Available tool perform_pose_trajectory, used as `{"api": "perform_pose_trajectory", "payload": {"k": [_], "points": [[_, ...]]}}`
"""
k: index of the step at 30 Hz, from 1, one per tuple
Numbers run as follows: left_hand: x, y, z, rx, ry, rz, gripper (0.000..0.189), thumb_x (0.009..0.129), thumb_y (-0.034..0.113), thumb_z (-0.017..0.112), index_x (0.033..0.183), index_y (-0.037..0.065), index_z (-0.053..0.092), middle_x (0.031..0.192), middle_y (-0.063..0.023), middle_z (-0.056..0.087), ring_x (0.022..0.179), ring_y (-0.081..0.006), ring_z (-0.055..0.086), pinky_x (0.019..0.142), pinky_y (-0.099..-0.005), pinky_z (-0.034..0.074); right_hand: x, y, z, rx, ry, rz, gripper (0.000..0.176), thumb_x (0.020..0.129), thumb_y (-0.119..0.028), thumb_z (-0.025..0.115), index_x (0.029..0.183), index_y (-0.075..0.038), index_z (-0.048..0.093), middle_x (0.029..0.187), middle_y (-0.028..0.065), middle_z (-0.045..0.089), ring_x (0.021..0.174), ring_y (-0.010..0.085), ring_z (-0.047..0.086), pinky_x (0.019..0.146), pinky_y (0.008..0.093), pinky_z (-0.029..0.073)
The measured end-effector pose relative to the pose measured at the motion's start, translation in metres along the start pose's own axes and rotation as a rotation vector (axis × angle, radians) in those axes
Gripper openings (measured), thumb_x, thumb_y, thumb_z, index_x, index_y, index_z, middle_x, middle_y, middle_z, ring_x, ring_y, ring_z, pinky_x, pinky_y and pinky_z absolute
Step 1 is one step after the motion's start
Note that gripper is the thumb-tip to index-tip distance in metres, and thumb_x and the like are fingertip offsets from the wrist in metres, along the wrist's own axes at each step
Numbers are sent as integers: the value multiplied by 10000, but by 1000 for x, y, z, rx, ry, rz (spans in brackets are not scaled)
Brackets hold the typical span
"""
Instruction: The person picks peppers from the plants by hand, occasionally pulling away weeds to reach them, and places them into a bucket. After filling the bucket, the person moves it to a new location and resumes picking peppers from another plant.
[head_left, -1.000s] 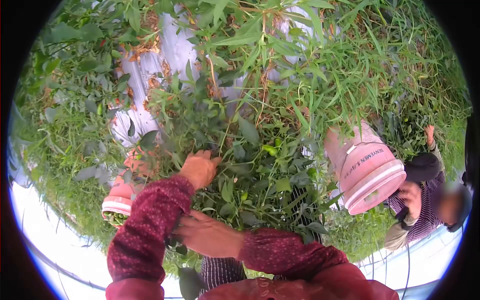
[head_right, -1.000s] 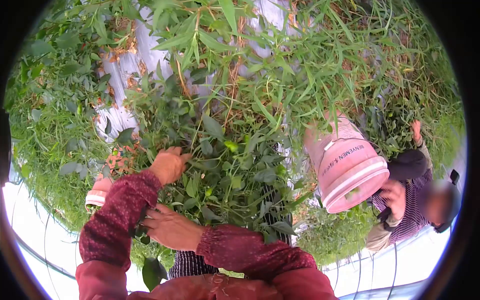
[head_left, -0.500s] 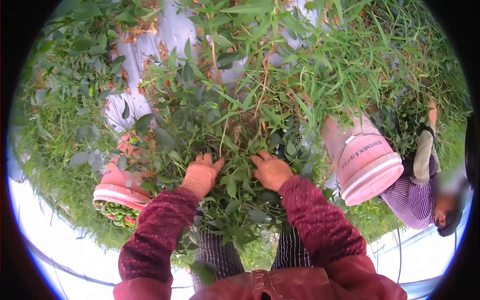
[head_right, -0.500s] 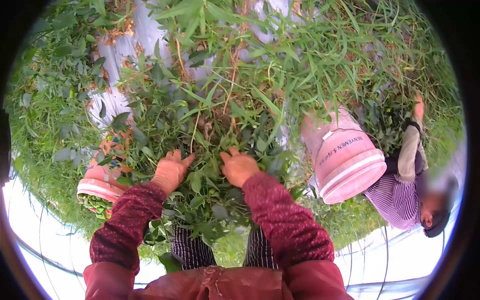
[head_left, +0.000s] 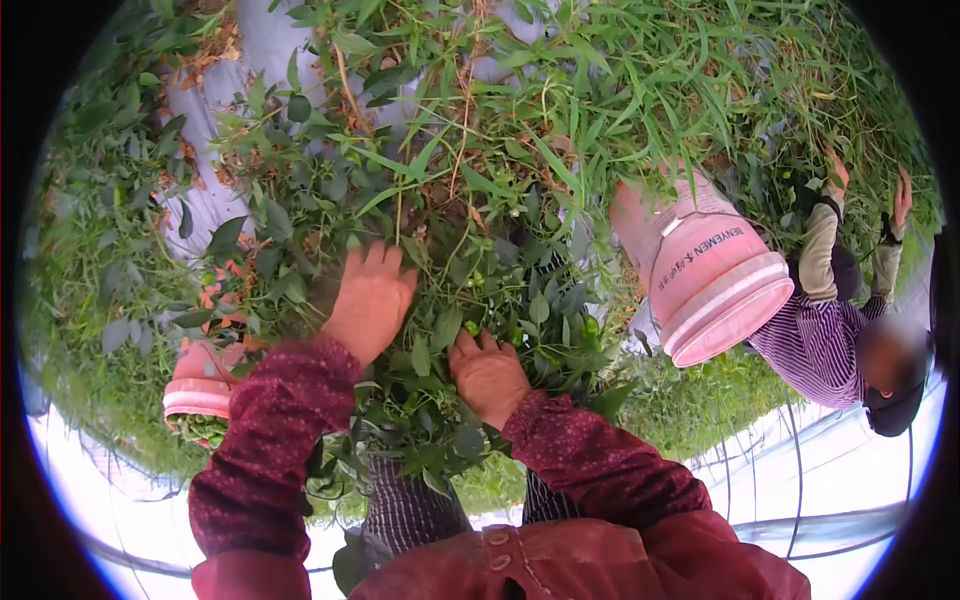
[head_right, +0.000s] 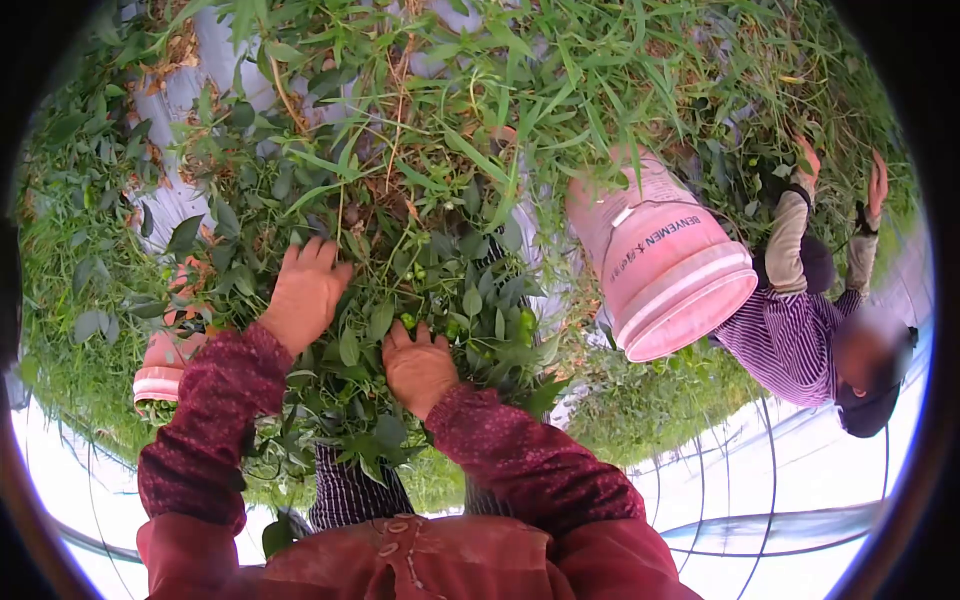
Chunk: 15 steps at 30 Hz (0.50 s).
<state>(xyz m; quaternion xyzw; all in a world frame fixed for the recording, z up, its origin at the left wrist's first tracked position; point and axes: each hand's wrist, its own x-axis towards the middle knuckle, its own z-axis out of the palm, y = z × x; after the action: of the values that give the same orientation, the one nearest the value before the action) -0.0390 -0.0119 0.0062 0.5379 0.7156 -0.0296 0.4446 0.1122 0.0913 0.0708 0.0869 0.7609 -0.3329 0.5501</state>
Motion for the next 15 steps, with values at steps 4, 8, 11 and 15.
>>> {"api": "perform_pose_trajectory", "payload": {"k": [4,8,11,15], "points": [[59,13,-7,-279,37,-4,388,732,62,569,1112,-13,553,1024,-181,568,1030,-306,531,916,-375,411,0,-7,-4,0,-99,0,332,820,-119,456,1112,11,546,1216,137,499,1133,357,472,817,468,444],[92,60,12,-375,-342,63,649,818,226,603,1364,53,298,1299,-266,399,1063,-366,531,929,-403,441,-6,-10,-2,-63,-86,-73,376,818,-155,481,1153,9,527,1199,131,505,1106,335,486,814,432,459],[75,67,24,-529,-552,-1,747,796,243,630,1401,92,219,1382,-301,260,1109,-398,499,934,-423,423,-21,-12,13,132,67,-10,426,810,-175,503,1192,12,494,1173,142,509,1067,319,501,803,428,459],[29,51,60,-913,-233,-122,741,818,207,607,1411,101,174,1343,-287,348,1136,-412,478,935,-401,414,-39,-12,68,-276,368,-31,404,768,-177,509,1163,-98,541,1177,119,493,1041,282,490,876,421,414]]}}
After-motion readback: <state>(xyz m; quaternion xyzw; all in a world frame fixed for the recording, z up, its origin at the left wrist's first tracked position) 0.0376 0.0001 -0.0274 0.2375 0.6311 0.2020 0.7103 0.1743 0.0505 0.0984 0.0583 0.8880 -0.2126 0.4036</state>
